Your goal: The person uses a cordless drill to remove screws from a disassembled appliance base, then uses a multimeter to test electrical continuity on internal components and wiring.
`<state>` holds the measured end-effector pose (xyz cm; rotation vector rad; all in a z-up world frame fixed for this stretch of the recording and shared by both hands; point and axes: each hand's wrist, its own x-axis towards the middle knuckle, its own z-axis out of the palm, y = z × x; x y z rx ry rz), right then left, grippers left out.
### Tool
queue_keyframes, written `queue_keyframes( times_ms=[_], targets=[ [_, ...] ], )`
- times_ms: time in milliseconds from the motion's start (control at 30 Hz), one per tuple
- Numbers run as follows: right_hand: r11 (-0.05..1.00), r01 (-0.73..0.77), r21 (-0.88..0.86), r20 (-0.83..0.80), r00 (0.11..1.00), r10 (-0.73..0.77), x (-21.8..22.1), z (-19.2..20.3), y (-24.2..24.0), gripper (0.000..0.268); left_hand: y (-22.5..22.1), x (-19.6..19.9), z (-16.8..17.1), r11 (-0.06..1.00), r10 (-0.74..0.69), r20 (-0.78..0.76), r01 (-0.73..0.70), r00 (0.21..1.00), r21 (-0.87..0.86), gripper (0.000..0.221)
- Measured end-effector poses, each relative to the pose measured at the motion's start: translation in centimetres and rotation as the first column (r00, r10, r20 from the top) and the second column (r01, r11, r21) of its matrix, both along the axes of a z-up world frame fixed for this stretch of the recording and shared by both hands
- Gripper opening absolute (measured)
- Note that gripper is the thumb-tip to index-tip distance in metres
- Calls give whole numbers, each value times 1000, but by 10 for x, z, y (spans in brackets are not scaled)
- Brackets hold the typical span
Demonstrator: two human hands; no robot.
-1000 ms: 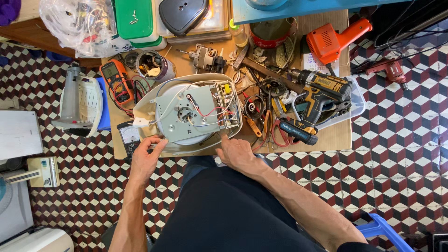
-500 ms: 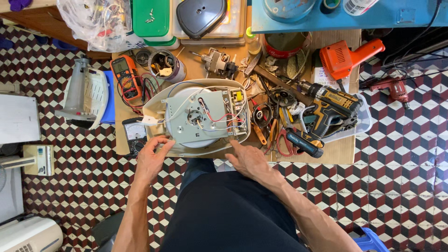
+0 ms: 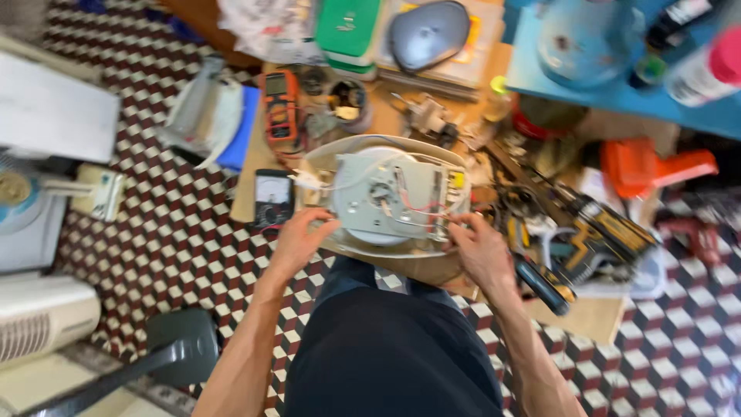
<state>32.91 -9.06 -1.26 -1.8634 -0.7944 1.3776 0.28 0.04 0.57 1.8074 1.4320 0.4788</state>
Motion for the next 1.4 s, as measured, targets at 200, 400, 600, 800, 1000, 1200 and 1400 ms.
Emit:
queue_keyframes(
  times_ms=[200, 400, 600, 800, 1000, 1200, 1400],
  targets=[
    [999, -4, 46, 62, 998, 1, -11, 30, 7, 30, -3, -8, -4, 998, 32, 44, -34, 998, 46, 30],
    [999, 33, 35, 133, 990, -38, -4, 18, 10, 29, -5, -6, -14, 994, 28, 89, -37, 996, 99, 29],
    [991, 25, 131, 113, 993, -40, 1, 3, -4, 30, -8, -7, -15, 991, 19, 112, -34, 994, 132, 30],
    [996, 39, 80, 46, 998, -43, -1, -11, -6, 35, -8, -7, -16, 994, 14, 142, -30, 990, 107, 31],
    [990, 2, 143, 135, 991, -22, -4, -3, -1, 34, -9, -5, -12, 995, 34, 109, -44, 993, 88, 33],
    [991, -27, 132, 164, 986, 5, 0, -4, 3, 34, -11, -4, -10, 994, 32, 80, -40, 996, 99, 35],
    [997, -35, 68, 139, 990, 25, 7, -7, 7, 35, -10, -2, -11, 996, 58, 74, -63, 996, 62, 35]
  ],
)
